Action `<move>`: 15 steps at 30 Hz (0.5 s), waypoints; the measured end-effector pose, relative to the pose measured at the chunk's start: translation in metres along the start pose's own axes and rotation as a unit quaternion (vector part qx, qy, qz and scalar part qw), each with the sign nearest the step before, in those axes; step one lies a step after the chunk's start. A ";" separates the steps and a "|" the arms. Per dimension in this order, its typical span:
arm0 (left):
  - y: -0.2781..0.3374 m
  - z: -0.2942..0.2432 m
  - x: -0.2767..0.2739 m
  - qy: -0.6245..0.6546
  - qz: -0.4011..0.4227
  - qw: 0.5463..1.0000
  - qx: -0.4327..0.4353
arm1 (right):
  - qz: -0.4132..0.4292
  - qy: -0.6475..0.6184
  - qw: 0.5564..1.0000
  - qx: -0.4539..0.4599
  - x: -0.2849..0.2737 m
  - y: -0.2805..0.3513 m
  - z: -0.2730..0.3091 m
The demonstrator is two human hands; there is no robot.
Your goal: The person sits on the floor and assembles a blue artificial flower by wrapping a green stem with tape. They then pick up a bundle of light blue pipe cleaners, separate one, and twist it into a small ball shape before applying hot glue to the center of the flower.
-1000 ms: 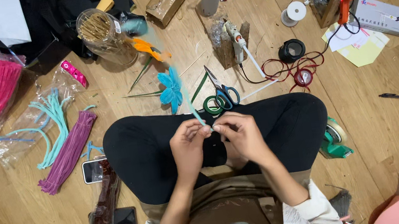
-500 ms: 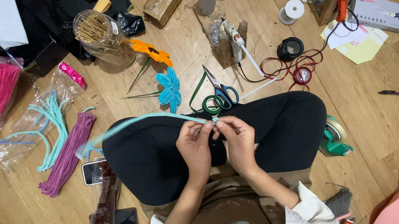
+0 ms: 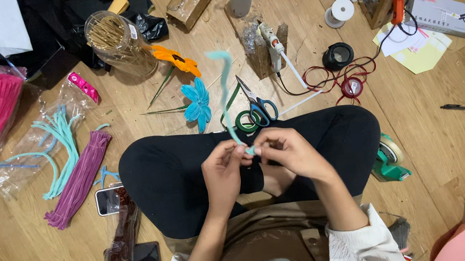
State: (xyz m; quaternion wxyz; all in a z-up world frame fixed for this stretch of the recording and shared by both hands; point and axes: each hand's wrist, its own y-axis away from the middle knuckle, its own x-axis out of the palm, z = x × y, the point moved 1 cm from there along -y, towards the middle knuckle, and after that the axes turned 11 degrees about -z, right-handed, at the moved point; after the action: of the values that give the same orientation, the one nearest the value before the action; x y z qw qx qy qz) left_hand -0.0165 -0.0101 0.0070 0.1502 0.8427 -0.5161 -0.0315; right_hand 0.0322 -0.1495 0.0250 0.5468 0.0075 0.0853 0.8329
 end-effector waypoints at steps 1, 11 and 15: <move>0.000 -0.001 0.001 0.007 -0.013 1.000 0.013 | -0.035 -0.052 0.998 0.016 0.003 0.001 -0.006; -0.003 0.003 -0.001 -0.005 -0.023 0.999 0.022 | -0.114 0.015 0.993 0.017 0.013 0.010 0.001; -0.005 0.009 0.003 0.015 -0.026 0.999 0.019 | -0.105 -0.017 0.994 0.023 0.007 0.007 -0.013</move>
State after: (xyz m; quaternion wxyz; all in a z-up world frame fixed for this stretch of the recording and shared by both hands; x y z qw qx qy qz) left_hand -0.0133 -0.0126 -0.0028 0.1415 0.8591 -0.4917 -0.0131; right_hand 0.0216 -0.1474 0.0130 0.6324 0.0250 0.0959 0.7683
